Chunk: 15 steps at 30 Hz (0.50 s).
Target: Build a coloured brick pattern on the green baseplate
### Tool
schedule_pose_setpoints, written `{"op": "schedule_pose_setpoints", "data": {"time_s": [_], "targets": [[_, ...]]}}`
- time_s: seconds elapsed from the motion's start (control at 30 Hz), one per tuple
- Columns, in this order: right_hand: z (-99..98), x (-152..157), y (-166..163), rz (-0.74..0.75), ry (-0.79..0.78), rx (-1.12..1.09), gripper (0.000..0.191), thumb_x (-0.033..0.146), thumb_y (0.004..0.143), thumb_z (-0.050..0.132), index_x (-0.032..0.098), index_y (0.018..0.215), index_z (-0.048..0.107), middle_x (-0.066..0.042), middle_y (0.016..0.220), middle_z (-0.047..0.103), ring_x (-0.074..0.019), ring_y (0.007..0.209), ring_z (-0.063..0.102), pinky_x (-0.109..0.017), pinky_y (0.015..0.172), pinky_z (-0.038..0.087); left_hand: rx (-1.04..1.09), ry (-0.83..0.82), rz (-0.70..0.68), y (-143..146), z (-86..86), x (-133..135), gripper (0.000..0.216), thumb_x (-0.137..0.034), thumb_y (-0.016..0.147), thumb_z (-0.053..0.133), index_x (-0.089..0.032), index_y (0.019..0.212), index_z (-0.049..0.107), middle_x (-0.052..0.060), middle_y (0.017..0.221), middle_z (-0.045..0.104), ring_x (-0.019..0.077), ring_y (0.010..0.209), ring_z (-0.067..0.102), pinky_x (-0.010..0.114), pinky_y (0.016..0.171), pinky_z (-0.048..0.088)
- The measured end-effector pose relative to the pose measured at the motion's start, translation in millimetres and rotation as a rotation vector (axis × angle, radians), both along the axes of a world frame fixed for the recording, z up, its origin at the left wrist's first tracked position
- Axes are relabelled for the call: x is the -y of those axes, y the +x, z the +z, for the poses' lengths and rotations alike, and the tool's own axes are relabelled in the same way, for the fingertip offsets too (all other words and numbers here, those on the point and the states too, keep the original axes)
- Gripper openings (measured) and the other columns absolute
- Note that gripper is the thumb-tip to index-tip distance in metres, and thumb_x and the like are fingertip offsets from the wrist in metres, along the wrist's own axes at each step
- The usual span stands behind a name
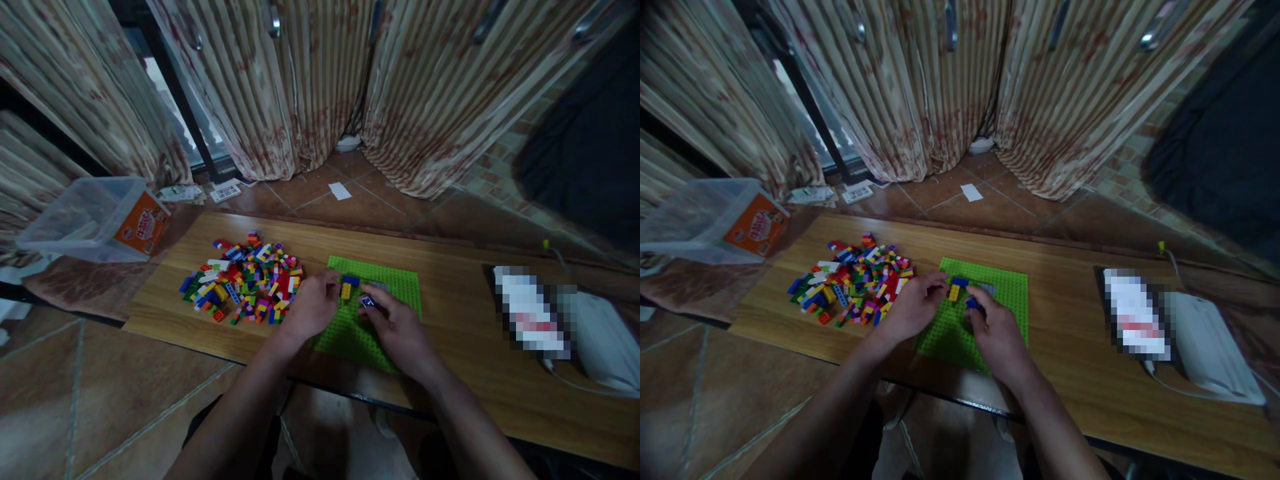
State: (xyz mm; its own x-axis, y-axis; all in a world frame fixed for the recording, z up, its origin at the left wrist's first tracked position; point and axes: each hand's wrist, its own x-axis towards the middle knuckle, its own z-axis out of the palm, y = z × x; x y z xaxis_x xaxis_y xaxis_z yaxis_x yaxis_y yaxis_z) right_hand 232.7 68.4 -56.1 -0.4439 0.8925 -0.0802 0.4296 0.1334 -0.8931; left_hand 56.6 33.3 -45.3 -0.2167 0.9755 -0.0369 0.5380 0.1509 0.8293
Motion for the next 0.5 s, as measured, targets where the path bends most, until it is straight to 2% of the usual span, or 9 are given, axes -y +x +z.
{"op": "schedule_pose_setpoints", "data": {"time_s": [0.13,0.27,0.37,0.5], "targets": [[0.7,7,-4,-0.007,0.181,0.094,0.043,0.032,0.087,0.054,0.021,0.127,0.064,-0.009,0.105,0.077,-0.0243,0.094,0.072,-0.039,0.086,0.056,-0.025,0.001,-0.040,-2,2.7,2,0.033,-0.012,0.089,0.048,-0.014,0.114,0.070,0.007,0.095,0.076,0.0180,0.087,0.070,0.026,0.082,0.052],[-2.4,14,-10,-0.024,0.357,0.215,0.042,0.027,0.089,0.051,0.019,0.128,0.064,-0.012,0.107,0.076,-0.0270,0.094,0.072,-0.045,0.088,0.056,-0.046,-0.014,-0.060,-4,7.5,4,0.031,-0.012,0.088,0.050,-0.017,0.109,0.072,0.005,0.093,0.075,0.0172,0.086,0.069,0.025,0.083,0.051],[-8.2,19,-16,0.023,0.499,0.265,0.041,0.019,0.089,0.048,0.018,0.128,0.064,-0.013,0.111,0.074,-0.0277,0.099,0.069,-0.048,0.092,0.053,-0.044,-0.029,-0.065,-5,9.5,6,0.029,-0.012,0.087,0.051,-0.018,0.105,0.073,0.005,0.092,0.075,0.0173,0.087,0.069,0.025,0.082,0.051],[-10.6,21,-18,0.104,0.537,0.263,0.041,0.016,0.086,0.053,0.019,0.126,0.063,-0.012,0.116,0.072,-0.0276,0.108,0.065,-0.048,0.097,0.050,-0.038,-0.024,-0.076,-8,11.2,7,0.026,-0.010,0.086,0.052,-0.018,0.096,0.074,0.004,0.091,0.075,0.0171,0.087,0.068,0.025,0.082,0.051]]}}
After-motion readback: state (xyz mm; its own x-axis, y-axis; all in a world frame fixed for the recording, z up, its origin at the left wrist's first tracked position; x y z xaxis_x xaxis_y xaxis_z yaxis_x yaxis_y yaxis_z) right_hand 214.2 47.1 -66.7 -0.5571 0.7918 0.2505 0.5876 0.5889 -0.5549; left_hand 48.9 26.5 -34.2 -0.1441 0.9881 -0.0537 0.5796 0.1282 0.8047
